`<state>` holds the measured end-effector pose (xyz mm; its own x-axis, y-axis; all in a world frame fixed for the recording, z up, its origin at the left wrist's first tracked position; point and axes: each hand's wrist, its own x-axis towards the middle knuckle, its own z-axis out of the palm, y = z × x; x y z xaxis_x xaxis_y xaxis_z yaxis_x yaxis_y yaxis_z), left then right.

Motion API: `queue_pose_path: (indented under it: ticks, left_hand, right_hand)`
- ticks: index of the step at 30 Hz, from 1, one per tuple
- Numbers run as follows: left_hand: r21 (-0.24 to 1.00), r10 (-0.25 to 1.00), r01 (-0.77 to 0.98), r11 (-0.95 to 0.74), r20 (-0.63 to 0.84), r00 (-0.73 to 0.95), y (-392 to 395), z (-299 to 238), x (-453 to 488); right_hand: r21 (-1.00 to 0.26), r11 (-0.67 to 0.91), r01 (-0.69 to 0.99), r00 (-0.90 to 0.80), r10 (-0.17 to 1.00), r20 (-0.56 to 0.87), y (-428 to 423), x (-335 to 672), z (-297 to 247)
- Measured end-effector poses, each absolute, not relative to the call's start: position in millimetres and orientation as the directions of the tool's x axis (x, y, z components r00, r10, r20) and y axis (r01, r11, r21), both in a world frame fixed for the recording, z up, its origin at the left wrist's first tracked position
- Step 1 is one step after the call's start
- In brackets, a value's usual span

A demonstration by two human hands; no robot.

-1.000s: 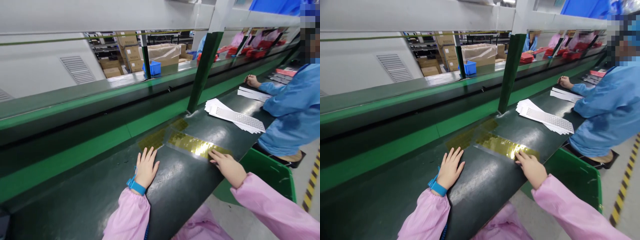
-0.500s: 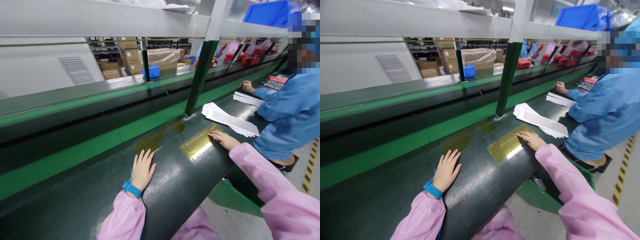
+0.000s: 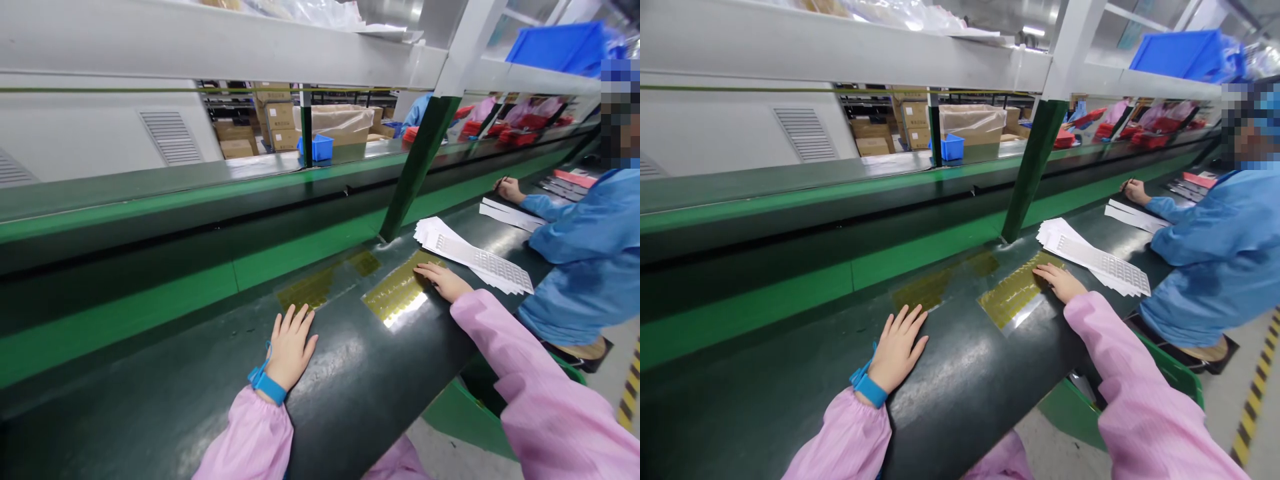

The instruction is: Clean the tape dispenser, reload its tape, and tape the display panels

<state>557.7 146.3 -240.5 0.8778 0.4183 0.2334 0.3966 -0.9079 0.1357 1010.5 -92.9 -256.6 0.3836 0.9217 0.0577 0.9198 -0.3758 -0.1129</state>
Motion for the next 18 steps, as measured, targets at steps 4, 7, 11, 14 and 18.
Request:
queue_pose_path:
  ticks: [4,7,11,14,18]
  left_hand:
    - [0.137,0.420,0.397,-0.907,0.242,0.875,145,-241,557]
    - [0.140,0.425,0.402,-0.905,0.247,0.871,145,-242,557]
    - [0.146,0.431,0.406,-0.902,0.253,0.866,145,-245,558]
    - [0.145,0.430,0.405,-0.903,0.258,0.865,146,-246,558]
    - [0.131,0.420,0.399,-0.908,0.258,0.870,147,-245,558]
  right_hand:
    - [-0.151,-0.361,0.920,0.375,0.924,0.077,-104,993,-252]
    - [-0.183,-0.358,0.916,0.375,0.925,0.066,-111,978,-239]
    - [-0.194,-0.435,0.879,0.456,0.887,0.078,-109,959,-220]
    - [-0.166,-0.551,0.818,0.564,0.825,0.042,-94,934,-220]
    - [-0.145,-0.556,0.819,0.560,0.828,-0.009,-76,874,-232]
